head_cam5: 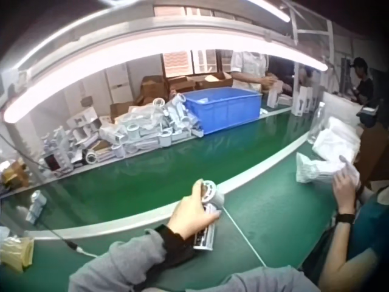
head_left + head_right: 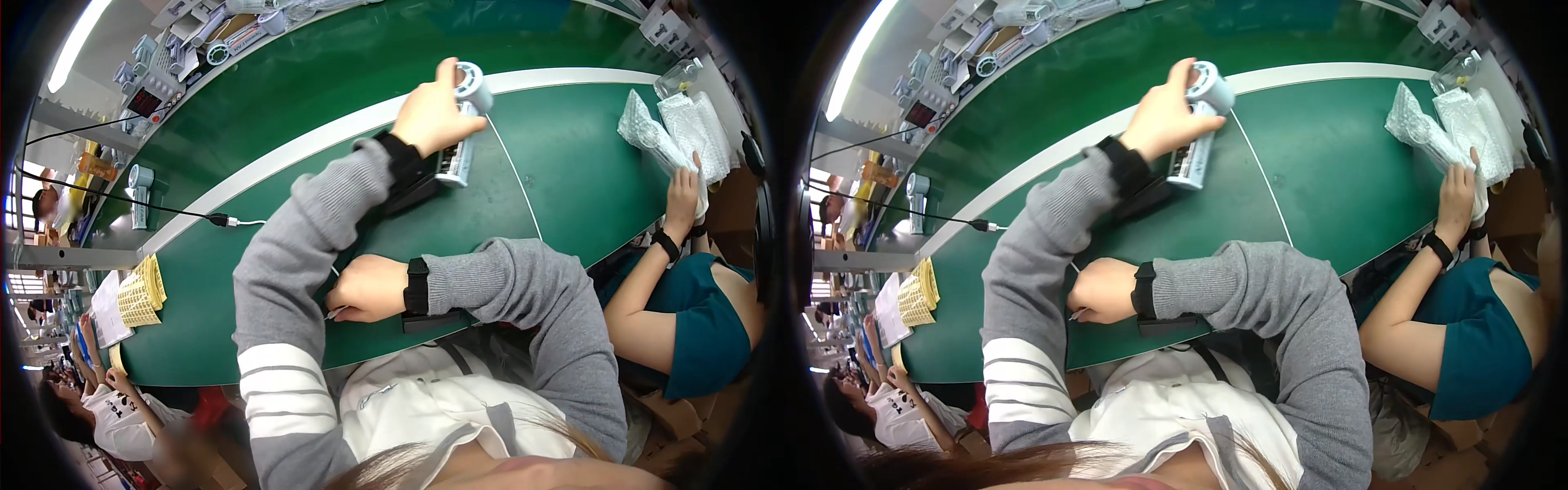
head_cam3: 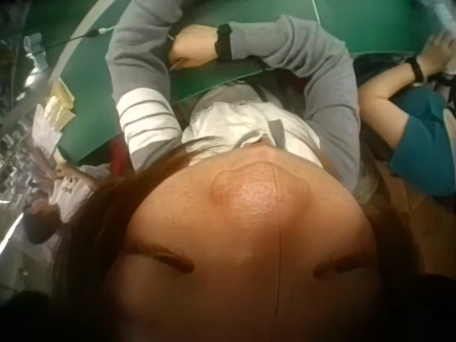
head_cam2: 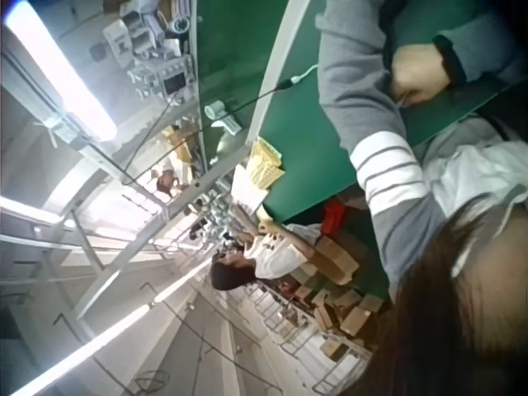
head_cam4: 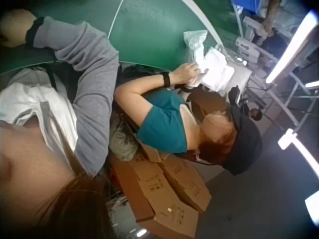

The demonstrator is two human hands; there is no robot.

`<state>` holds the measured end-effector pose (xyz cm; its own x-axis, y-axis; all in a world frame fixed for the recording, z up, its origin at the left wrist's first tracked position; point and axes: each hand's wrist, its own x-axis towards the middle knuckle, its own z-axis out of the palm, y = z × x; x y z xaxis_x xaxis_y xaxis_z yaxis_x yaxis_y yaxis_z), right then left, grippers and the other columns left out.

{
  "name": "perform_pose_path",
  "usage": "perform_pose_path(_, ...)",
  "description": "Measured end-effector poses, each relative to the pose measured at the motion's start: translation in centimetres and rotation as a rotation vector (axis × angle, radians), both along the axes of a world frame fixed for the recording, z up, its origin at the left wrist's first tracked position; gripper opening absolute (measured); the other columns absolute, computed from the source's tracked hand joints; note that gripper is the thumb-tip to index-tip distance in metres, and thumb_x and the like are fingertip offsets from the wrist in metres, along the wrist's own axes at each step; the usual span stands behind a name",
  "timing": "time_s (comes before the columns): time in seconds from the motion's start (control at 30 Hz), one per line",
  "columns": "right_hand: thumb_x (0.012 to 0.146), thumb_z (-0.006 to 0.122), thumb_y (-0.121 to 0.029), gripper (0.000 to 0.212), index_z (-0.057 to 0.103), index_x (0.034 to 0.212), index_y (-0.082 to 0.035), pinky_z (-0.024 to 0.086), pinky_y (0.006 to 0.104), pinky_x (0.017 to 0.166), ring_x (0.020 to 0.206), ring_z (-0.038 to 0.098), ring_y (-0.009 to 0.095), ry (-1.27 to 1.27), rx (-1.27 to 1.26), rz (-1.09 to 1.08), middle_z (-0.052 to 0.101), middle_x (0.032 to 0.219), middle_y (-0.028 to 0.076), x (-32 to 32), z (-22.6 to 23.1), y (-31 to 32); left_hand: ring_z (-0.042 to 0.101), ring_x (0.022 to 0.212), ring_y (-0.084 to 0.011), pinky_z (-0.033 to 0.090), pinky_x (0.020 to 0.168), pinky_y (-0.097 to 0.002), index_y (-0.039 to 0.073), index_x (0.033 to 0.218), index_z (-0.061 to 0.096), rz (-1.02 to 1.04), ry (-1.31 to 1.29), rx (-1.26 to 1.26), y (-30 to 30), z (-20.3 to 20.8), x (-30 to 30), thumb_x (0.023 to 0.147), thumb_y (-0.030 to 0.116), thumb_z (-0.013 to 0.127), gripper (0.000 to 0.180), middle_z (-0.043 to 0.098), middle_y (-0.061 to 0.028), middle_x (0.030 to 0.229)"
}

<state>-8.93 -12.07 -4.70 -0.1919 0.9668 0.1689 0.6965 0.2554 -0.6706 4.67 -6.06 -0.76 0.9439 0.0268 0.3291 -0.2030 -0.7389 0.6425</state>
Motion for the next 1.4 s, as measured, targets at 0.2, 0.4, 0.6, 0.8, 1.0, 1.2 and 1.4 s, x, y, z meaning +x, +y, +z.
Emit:
perform_pose_path(0.2, 0.070, 0.058, -0.021, 0.018, 0.061, 0.076, -0.005, 0.046, 0.0388, 0.061, 0.065, 0.058, 0.030, 0.085, 0.516, -0.291, 0.059, 0.066, 0.010, -0.2, -0.6, -0.5, 0.061, 0.070, -0.0318, 0.050, 0.063, -0.0373, -0.006, 0.125, 0.027, 0.001, 0.119, 0.283, -6.4, 0.0, 3.7, 0.065, 0.037, 0.063, 0.082, 0.062, -0.0177, 0.075)
perform_pose_path(0.4, 0.071, 0.058, -0.020, 0.018, 0.062, 0.080, -0.005, 0.046, 0.0367, 0.059, 0.064, 0.058, 0.029, 0.094, 0.225, -0.122, 0.061, 0.068, 0.009, 1.1, 1.2, -1.3, 0.061, 0.066, -0.0284, 0.049, 0.062, -0.0346, -0.005, 0.121, 0.034, -0.001, 0.124, 0.057, -3.1, 0.5, 3.7, 0.072, 0.043, 0.059, 0.073, 0.060, -0.0166, 0.072)
perform_pose_path(0.6, 0.074, 0.060, -0.019, 0.015, 0.061, 0.080, -0.005, 0.044, 0.0321, 0.052, 0.057, 0.058, 0.024, 0.208, 0.042, 0.010, 0.060, 0.064, 0.008, 2.3, 1.8, -1.6, 0.053, 0.052, -0.0182, 0.043, 0.052, -0.0289, -0.001, 0.100, 0.054, 0.030, 0.111, -0.143, 3.3, 2.4, -1.7, 0.078, 0.038, 0.057, 0.046, 0.055, -0.0090, 0.059)
perform_pose_path(0.8, 0.078, 0.060, -0.018, 0.015, 0.060, 0.080, -0.003, 0.043, 0.0258, 0.047, 0.050, 0.056, 0.014, 0.354, -0.069, 0.020, 0.058, 0.059, 0.005, 1.9, 1.4, 0.0, 0.043, 0.045, -0.0055, 0.033, 0.044, -0.0219, -0.001, 0.089, 0.057, 0.122, 0.125, -0.363, 8.6, 3.1, -11.4, 0.081, 0.024, 0.057, 0.026, 0.049, -0.0001, 0.053)
perform_pose_path(1.0, 0.085, 0.053, -0.013, 0.015, 0.056, 0.089, 0.001, 0.042, 0.0186, 0.048, 0.053, 0.053, 0.008, 0.896, -0.224, -0.396, 0.057, 0.065, 0.005, 3.0, 1.2, 0.9, 0.037, 0.043, -0.0020, 0.024, 0.039, -0.0170, 0.000, 0.084, 0.054, 0.327, -0.824, -0.332, 13.8, 3.0, -17.9, 0.084, 0.011, 0.052, 0.011, 0.045, 0.0026, 0.052)
perform_pose_path(1.2, 0.091, 0.041, -0.017, 0.020, 0.052, 0.093, 0.000, 0.032, 0.0168, 0.043, 0.047, 0.041, 0.006, 0.963, 0.250, -0.777, 0.050, 0.060, 0.002, 4.0, 0.8, 1.4, 0.039, 0.046, -0.0074, 0.030, 0.040, -0.0202, 0.000, 0.078, 0.051, 1.091, -1.364, -0.635, 28.0, 4.6, -23.7, 0.084, 0.015, 0.049, 0.016, 0.043, -0.0001, 0.056)
perform_pose_path(1.4, 0.091, 0.041, -0.021, 0.021, 0.051, 0.092, -0.002, 0.030, 0.0166, 0.041, 0.046, 0.038, 0.005, 1.034, 0.266, -0.856, 0.047, 0.059, 0.001, 4.3, 0.4, 1.7, 0.052, 0.064, -0.0185, 0.044, 0.060, -0.0309, 0.001, 0.074, 0.057, 1.596, -0.874, -0.247, 38.3, -4.7, -27.3, 0.078, 0.025, 0.060, 0.024, 0.054, -0.0075, 0.073)
